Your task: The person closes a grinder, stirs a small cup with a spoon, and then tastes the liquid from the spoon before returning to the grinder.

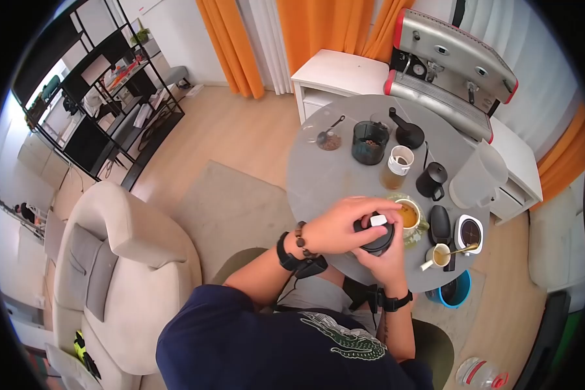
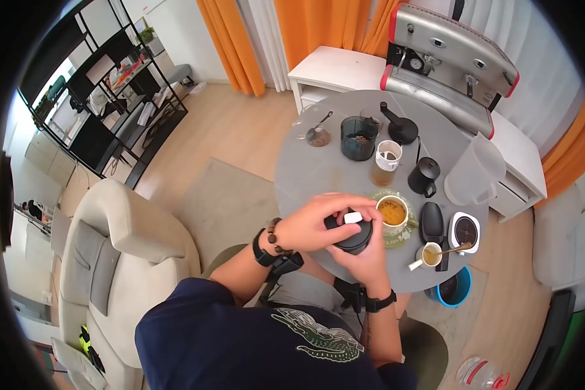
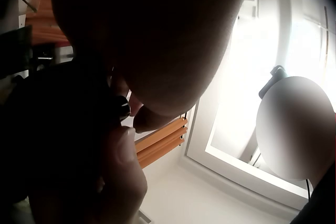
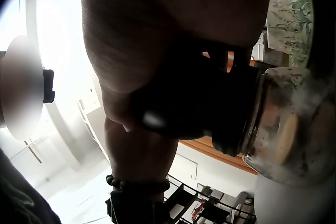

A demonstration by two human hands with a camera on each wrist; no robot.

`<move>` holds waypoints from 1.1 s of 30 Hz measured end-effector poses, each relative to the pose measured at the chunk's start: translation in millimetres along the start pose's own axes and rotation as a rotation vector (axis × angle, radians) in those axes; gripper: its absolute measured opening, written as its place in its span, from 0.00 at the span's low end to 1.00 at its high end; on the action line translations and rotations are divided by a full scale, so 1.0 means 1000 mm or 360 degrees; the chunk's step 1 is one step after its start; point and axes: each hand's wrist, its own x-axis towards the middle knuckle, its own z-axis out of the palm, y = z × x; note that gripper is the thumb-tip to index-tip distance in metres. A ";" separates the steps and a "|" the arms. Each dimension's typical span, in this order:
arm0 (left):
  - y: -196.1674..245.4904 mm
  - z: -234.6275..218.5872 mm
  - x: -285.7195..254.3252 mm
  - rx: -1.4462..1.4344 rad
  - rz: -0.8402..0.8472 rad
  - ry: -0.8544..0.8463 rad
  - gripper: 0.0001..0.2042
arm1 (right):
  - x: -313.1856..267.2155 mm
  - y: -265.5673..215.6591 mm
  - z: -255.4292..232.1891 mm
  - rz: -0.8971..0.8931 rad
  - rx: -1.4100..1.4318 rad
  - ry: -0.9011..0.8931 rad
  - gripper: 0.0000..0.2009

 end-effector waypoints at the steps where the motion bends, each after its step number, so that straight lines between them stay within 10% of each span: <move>1: -0.005 -0.007 -0.002 -0.0026 0.0144 -0.0026 0.27 | 0.001 0.002 0.004 0.0026 0.0056 -0.0009 0.50; 14: -0.001 -0.013 0.011 -0.0038 0.0050 0.0008 0.37 | 0.003 -0.003 -0.009 -0.0036 0.0055 -0.0024 0.49; 33: -0.010 -0.002 0.003 -0.0006 0.0128 0.0240 0.25 | 0.002 -0.001 -0.010 -0.0084 0.0027 -0.0016 0.47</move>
